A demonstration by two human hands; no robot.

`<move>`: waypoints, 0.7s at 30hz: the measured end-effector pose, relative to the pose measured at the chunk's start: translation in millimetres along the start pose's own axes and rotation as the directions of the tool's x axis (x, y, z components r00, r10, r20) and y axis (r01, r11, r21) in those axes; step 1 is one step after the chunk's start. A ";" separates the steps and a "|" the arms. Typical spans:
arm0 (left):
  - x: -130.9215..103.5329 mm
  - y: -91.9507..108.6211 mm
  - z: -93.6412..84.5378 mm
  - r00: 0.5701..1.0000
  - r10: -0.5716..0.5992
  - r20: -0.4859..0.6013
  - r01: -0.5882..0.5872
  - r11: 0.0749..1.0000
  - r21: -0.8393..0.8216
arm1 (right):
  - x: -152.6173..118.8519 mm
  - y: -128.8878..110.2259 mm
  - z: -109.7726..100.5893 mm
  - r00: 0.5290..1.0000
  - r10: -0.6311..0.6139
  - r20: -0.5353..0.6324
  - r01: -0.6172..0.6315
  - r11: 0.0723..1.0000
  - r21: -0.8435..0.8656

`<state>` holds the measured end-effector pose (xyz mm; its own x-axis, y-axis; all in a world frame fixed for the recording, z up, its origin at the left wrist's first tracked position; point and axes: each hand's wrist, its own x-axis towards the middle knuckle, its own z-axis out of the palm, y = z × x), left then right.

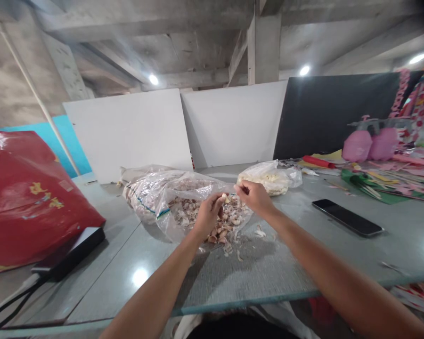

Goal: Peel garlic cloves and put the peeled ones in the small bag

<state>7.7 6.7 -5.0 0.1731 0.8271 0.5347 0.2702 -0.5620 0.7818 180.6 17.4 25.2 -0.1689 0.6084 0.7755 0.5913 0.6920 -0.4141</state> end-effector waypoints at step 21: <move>-0.8 3.3 -0.6 0.999 0.022 -0.047 -0.017 0.995 0.102 | -6.1 -1.6 18.4 0.991 -0.099 0.090 0.082 0.982 0.170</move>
<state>7.9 4.2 -2.7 0.1343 0.8134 0.5661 0.3623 -0.5720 0.7359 166.2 19.7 12.3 -0.2964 0.5696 0.7666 0.4331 0.7956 -0.4237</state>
